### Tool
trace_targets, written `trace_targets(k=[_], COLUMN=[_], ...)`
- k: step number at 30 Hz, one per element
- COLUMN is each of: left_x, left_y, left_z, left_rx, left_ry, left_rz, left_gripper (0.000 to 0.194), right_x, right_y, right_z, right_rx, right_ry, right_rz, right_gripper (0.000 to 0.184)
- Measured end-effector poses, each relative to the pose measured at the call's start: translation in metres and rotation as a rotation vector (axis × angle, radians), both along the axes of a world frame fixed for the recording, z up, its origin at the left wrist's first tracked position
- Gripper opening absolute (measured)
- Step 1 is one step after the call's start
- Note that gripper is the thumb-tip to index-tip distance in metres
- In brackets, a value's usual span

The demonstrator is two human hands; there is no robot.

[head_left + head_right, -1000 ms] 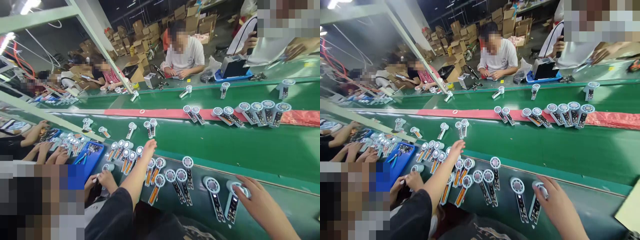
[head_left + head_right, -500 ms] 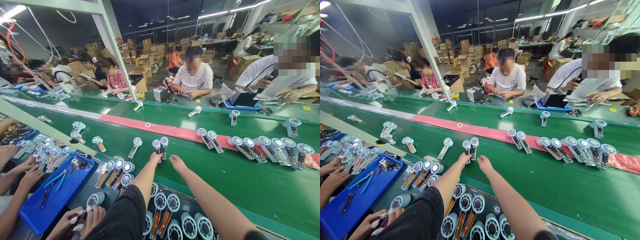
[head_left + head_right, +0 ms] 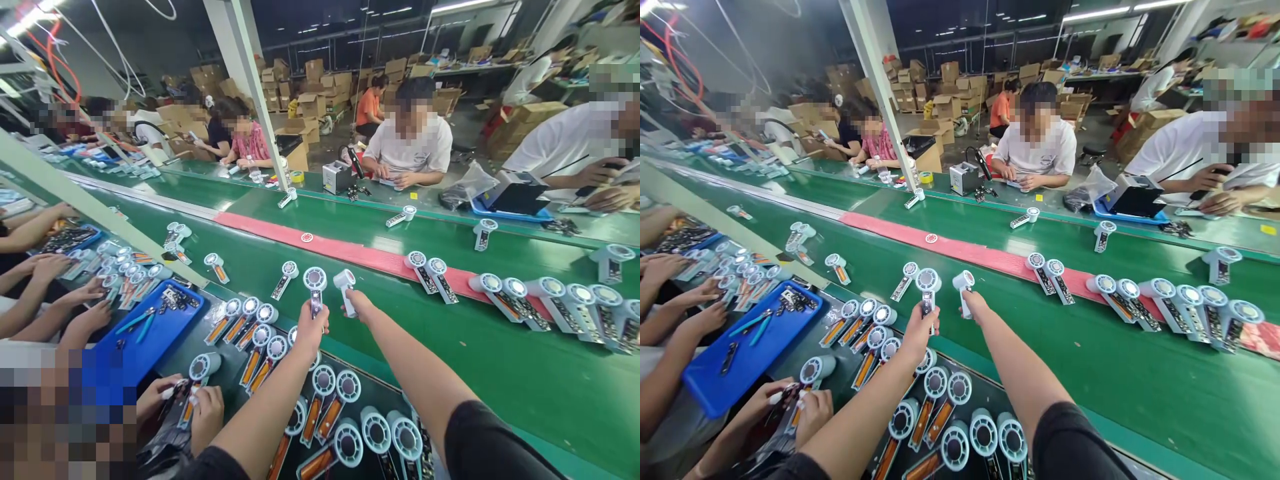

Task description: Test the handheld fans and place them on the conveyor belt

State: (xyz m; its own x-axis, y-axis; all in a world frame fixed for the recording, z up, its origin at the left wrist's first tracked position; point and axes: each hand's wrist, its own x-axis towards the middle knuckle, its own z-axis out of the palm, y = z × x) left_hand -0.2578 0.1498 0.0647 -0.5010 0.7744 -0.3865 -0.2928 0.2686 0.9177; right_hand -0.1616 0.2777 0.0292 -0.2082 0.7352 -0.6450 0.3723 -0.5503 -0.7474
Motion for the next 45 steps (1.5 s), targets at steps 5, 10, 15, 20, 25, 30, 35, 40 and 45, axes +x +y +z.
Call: trace_targets(k=[5, 10, 15, 20, 25, 30, 35, 40, 45], left_x=[0.024, 0.062, 0.106, 0.146, 0.173, 0.192, 0.203, 0.206, 0.204], left_y=[-0.029, -0.063, -0.087, -0.109, -0.131, -0.151, -0.169, -0.192, -0.221], left_z=[0.040, 0.061, 0.071, 0.090, 0.100, 0.101, 0.102, 0.096, 0.076], left_rx=[0.146, 0.196, 0.200, 0.204, 0.244, 0.283, 0.272, 0.240, 0.167], left_ry=[-0.037, -0.025, -0.069, -0.126, -0.129, -0.155, -0.184, -0.195, -0.208], left_rz=[-0.055, -0.190, -0.266, -0.391, -0.478, -0.509, -0.488, -0.440, -0.313], left_gripper=[0.035, 0.040, 0.044, 0.047, 0.055, 0.054, 0.054, 0.056, 0.060], right_x=[0.060, 0.126, 0.174, 0.208, 0.237, 0.256, 0.267, 0.272, 0.273], right_y=[-0.059, -0.126, -0.182, -0.220, -0.248, -0.268, -0.281, -0.293, -0.304], right_z=[0.038, 0.073, 0.103, 0.127, 0.137, 0.144, 0.146, 0.135, 0.116], right_rx=[0.059, 0.300, 0.473, 0.486, 0.451, 0.450, 0.404, 0.303, 0.147], right_ry=[0.190, 0.376, 0.488, 0.603, 0.648, 0.656, 0.660, 0.696, 0.678], right_rz=[-0.088, -0.193, -0.270, -0.338, -0.353, -0.324, -0.286, -0.242, -0.162], right_gripper=[0.020, 0.045, 0.051, 0.052, 0.056, 0.058, 0.060, 0.059, 0.062])
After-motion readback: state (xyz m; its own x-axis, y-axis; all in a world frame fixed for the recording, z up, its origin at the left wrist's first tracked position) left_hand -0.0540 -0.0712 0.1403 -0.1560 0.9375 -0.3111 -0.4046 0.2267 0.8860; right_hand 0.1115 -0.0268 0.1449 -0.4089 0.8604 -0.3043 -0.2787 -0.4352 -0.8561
